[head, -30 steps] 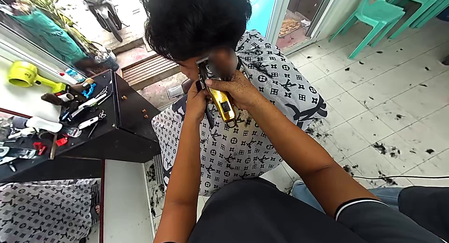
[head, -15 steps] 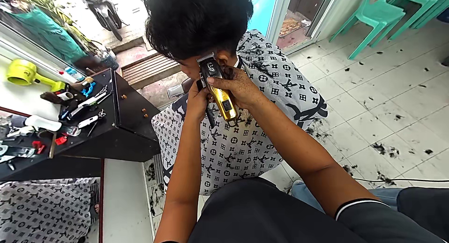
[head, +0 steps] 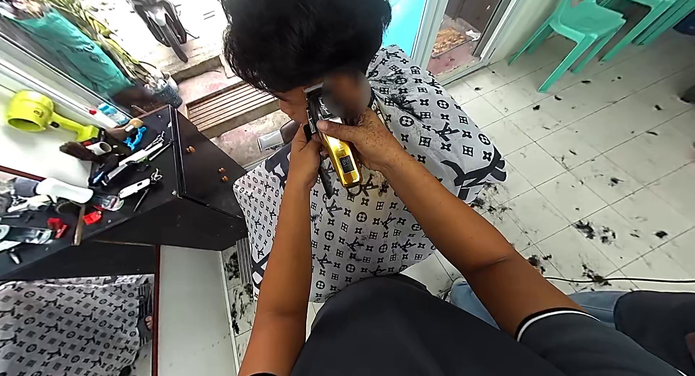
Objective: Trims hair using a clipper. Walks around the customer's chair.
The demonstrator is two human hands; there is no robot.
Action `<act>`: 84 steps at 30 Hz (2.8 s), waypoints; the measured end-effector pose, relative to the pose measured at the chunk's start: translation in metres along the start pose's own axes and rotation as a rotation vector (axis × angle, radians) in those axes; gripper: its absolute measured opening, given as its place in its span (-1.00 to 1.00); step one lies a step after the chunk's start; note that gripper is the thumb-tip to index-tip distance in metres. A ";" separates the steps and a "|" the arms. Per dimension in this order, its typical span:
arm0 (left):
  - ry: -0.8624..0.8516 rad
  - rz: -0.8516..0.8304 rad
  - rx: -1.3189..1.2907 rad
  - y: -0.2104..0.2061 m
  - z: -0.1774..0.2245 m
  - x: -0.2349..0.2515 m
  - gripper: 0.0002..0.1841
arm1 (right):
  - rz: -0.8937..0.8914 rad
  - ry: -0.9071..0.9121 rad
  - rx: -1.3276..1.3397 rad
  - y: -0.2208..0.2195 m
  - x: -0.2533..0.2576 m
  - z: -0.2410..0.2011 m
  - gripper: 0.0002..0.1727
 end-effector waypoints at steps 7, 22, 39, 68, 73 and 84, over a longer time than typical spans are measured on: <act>-0.010 0.007 -0.011 -0.002 0.001 -0.001 -0.79 | 0.006 0.020 0.061 0.000 0.001 0.003 -0.47; -0.625 0.060 0.611 -0.063 0.021 -0.003 -0.68 | -0.013 -0.187 0.504 0.048 -0.072 0.045 -0.43; -0.747 0.411 0.692 -0.047 -0.004 0.018 -0.88 | -0.186 -0.196 0.302 0.060 -0.019 -0.004 -0.71; -0.689 0.495 0.761 -0.038 -0.006 0.025 -0.87 | -0.163 -0.165 0.364 0.041 -0.008 -0.008 -0.69; -0.696 0.492 0.781 -0.036 -0.007 0.025 -0.89 | -0.181 -0.225 0.393 0.041 -0.008 -0.008 -0.72; -0.695 0.497 0.742 -0.036 -0.008 0.027 -0.87 | -0.117 -0.119 0.373 0.037 -0.008 -0.009 -0.65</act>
Point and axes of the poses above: each hand's wrist, its own x-axis towards the middle knuckle, its own y-axis out of the back of the hand, z = x × y, the point moved 1 cm from there along x, towards the middle knuckle, and after that the axes turned 15 degrees about -x, right-handed, at the moved point
